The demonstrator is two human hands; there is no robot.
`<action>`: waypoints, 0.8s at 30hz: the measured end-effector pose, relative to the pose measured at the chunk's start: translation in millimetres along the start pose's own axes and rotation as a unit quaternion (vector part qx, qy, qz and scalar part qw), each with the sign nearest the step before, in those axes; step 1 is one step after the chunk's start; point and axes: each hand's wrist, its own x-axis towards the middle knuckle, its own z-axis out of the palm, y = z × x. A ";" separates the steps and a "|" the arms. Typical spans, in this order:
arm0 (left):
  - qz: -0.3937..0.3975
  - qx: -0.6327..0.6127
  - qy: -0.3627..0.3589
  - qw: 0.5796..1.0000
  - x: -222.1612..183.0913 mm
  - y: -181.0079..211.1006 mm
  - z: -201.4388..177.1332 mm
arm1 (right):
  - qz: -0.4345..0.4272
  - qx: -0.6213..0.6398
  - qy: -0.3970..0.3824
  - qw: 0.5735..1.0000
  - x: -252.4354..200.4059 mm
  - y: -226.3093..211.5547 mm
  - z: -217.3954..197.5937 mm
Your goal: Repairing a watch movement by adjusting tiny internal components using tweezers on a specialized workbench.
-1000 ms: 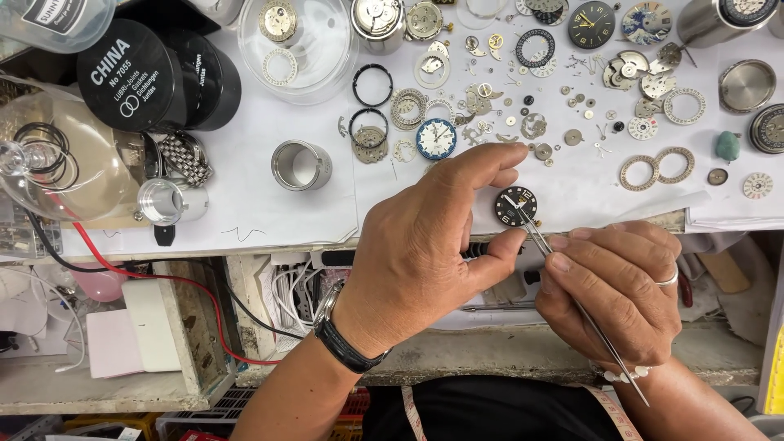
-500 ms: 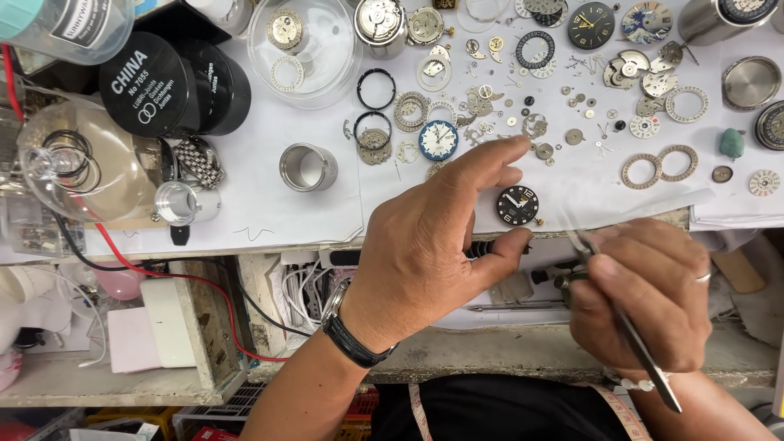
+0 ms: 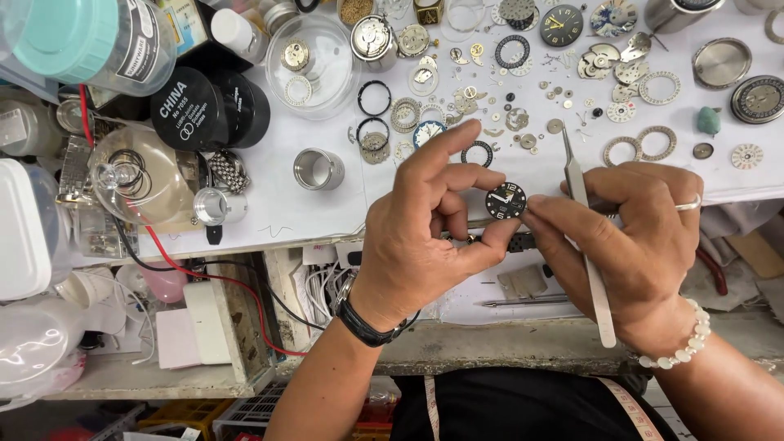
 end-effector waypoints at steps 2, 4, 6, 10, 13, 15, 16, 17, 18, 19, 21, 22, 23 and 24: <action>-0.041 -0.029 0.004 0.999 1.7 3.9 -0.8 | 0.008 0.014 0.003 1.000 1.7 -1.6 0.8; -0.057 -0.052 -0.004 0.997 3.4 7.8 -3.6 | 0.006 0.020 0.008 1.000 2.6 -1.9 1.9; -0.074 -0.076 -0.012 0.994 5.5 11.2 -6.8 | 0.004 0.027 0.012 1.000 2.4 -2.4 2.8; -0.135 -0.123 -0.038 0.982 11.4 18.7 -12.7 | 0.014 0.033 0.008 0.999 0.9 -1.9 3.3; -0.172 -0.132 -0.052 0.975 16.6 22.7 -16.9 | 0.015 0.034 0.007 0.999 1.6 -2.4 3.2; -0.187 -0.138 -0.058 0.971 19.5 24.2 -18.7 | 0.014 0.035 0.004 0.999 1.5 -2.3 3.1; -0.189 -0.133 -0.062 0.971 20.8 24.7 -19.5 | 0.009 0.046 0.010 0.999 1.3 -1.8 3.4; -0.191 -0.127 -0.065 0.971 21.8 25.3 -20.0 | 0.003 0.057 0.015 0.998 1.0 -1.2 3.5; -0.193 -0.130 -0.062 0.971 21.2 23.1 -20.1 | 0.001 0.057 0.011 0.998 1.1 -1.1 2.2; -0.180 -0.129 -0.067 0.973 19.9 21.1 -20.2 | 0.003 0.066 0.005 0.998 1.0 -1.3 0.8; -0.170 -0.130 -0.069 0.974 17.3 17.9 -20.2 | 0.003 0.077 -0.005 0.997 0.1 -1.3 0.7; -0.159 -0.124 -0.067 0.977 16.3 16.9 -19.7 | -0.002 0.076 -0.002 0.997 -0.7 -0.8 1.7; -0.149 -0.118 -0.068 0.979 15.3 16.0 -19.2 | -0.006 0.074 0.000 0.997 -2.2 -0.7 2.3; -0.153 -0.121 -0.067 0.979 15.4 16.5 -19.6 | -0.005 0.075 -0.005 0.997 -2.6 -0.8 3.5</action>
